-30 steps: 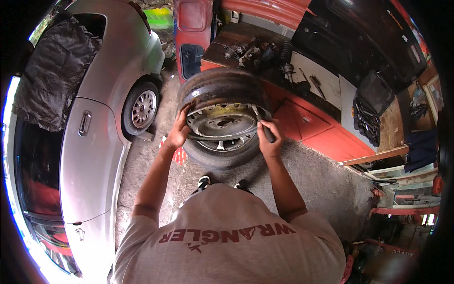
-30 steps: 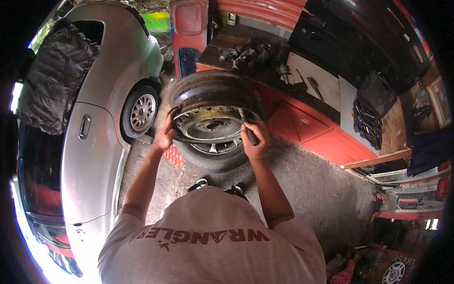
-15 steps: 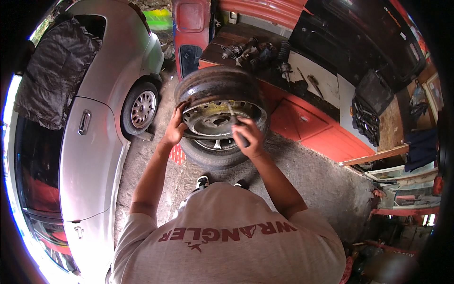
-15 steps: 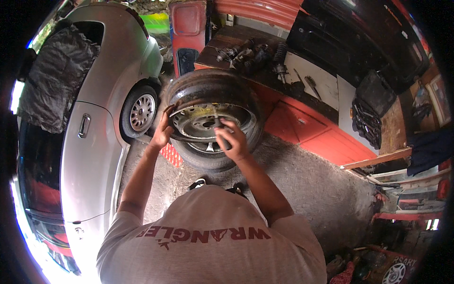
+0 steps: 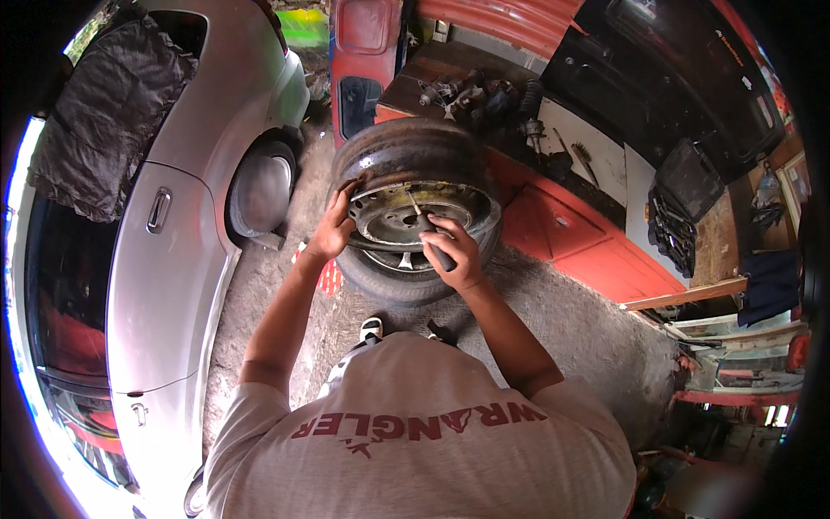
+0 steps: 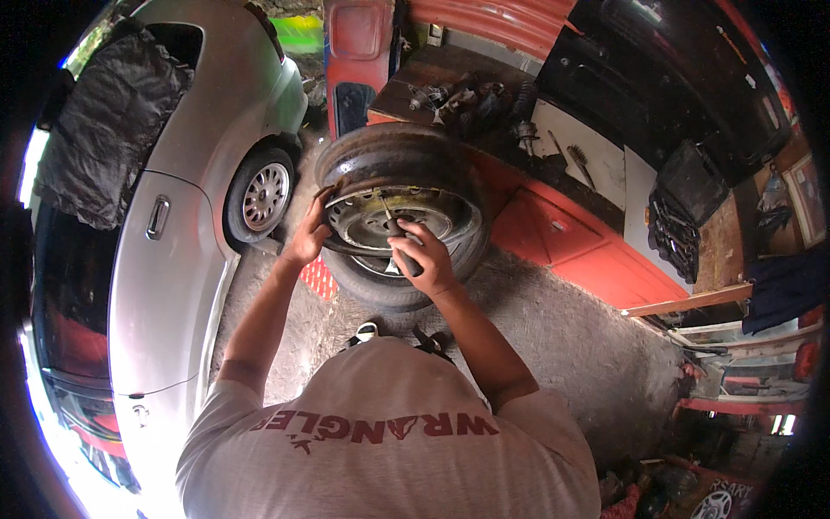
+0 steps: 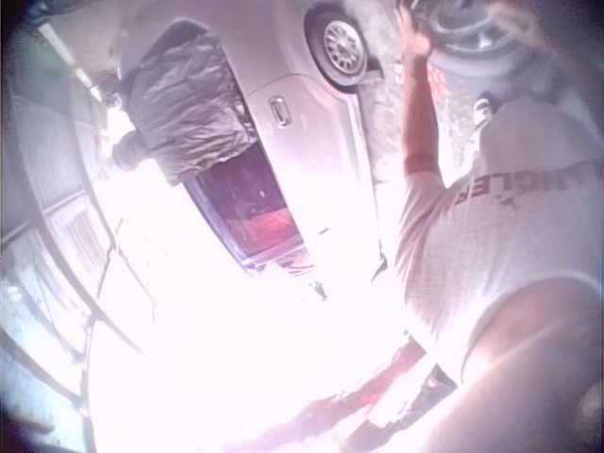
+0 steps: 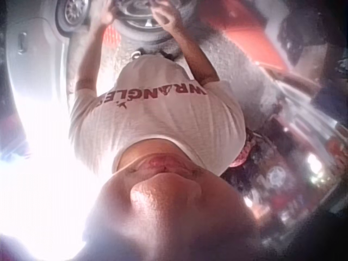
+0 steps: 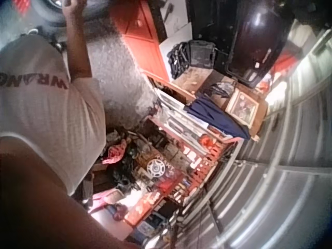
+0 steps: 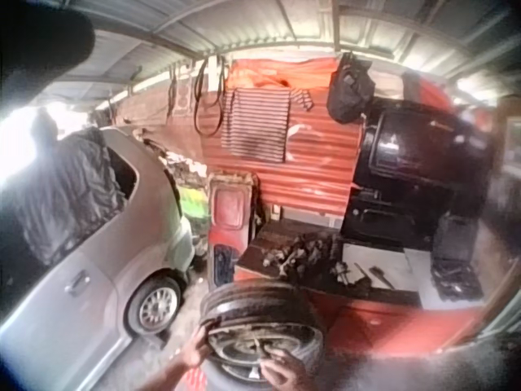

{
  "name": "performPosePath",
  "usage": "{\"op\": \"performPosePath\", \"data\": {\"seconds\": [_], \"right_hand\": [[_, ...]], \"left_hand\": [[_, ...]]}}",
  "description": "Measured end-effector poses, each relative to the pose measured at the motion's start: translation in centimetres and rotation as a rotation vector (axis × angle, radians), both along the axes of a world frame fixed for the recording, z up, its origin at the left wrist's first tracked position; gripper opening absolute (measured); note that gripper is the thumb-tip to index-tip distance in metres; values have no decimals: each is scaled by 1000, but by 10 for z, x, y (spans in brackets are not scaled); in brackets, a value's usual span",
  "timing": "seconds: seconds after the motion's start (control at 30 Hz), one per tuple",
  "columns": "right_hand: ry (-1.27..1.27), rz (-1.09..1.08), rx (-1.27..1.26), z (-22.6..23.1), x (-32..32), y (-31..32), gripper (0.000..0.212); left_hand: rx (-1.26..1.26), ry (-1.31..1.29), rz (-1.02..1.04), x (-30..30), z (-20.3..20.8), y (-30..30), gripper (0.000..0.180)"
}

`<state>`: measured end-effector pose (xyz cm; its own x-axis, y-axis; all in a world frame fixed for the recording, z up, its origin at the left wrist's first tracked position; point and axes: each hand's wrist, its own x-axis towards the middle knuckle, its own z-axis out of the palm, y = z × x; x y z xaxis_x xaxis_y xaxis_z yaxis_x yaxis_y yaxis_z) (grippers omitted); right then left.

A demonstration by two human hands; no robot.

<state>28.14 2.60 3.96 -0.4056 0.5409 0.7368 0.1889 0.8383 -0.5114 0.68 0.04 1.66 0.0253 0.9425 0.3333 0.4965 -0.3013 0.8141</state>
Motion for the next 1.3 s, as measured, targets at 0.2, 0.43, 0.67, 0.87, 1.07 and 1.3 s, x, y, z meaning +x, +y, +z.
{"op": "performPosePath", "data": {"seconds": [0.2,0.43,0.67,0.87,1.07,1.3], "right_hand": [[58,-223,44,5,24,6,18],[84,-183,41,5,13,-7,19],[-15,-67,9,-2,-34,-19,21],[47,-208,49,8,-24,-15,20],[-48,-19,-41,2,-51,-31,20],[125,-351,-51,15,-11,-10,15]], "left_hand": [[-54,-120,-128,-11,2,-1,81],[-122,-500,-279,-29,-22,1,85],[-72,-697,-343,-28,-28,3,90],[-105,-793,-365,-31,-27,1,95],[-130,-821,-370,-31,-26,3,98],[-98,-789,-405,-37,-30,6,97]]}}
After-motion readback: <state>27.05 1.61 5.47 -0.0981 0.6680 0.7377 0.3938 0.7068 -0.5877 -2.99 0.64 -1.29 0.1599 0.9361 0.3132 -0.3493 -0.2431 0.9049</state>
